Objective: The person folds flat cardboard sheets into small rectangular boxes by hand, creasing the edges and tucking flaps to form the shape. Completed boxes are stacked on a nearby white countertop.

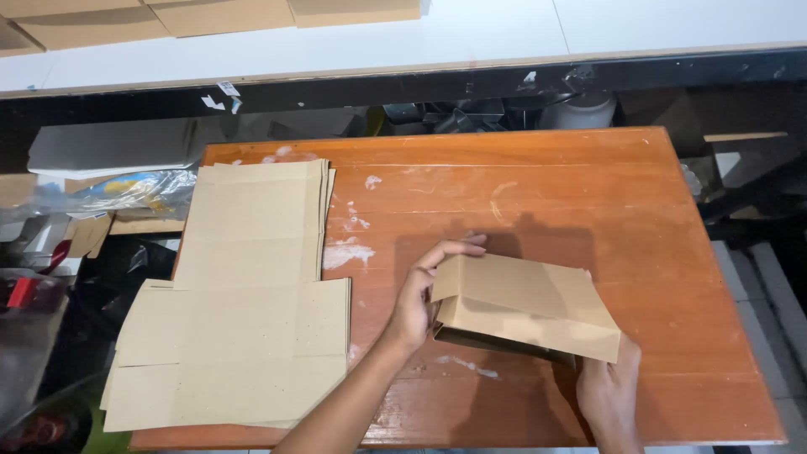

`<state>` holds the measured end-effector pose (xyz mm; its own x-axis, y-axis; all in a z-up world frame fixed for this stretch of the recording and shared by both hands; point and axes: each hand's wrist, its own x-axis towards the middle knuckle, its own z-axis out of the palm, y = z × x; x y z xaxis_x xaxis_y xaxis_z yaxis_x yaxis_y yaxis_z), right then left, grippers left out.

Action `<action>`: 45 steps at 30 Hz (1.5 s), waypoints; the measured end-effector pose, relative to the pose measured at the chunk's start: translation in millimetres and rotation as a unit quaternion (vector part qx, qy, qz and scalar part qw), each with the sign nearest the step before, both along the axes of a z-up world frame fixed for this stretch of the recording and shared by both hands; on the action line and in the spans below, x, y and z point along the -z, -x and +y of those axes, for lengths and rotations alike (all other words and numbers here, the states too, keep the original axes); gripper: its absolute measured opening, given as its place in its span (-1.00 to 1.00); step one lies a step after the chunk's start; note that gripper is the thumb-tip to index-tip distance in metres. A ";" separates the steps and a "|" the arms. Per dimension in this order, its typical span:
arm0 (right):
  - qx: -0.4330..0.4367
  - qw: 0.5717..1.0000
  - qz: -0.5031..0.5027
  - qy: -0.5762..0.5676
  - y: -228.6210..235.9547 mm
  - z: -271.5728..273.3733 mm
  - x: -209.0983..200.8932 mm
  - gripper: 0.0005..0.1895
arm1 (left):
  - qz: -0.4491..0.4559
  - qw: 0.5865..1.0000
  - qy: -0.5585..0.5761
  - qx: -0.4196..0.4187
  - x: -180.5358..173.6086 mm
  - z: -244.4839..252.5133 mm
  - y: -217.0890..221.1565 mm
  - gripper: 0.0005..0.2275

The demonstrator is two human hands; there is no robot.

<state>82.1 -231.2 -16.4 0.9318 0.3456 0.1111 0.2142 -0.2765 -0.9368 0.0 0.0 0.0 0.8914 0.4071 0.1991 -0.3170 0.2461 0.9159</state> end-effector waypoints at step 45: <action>-0.115 0.983 -0.087 0.111 -13.3 -46.3 22.0 -0.06 | 0.238 0.847 -0.423 0.215 -64.3 26.9 42.1 -0.16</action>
<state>95.5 -277.5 -38.4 0.7993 0.5792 0.1604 0.4474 -0.3953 -0.8022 -42.1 26.9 64.3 0.9824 -0.0857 -0.1659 0.0894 -0.5640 0.8209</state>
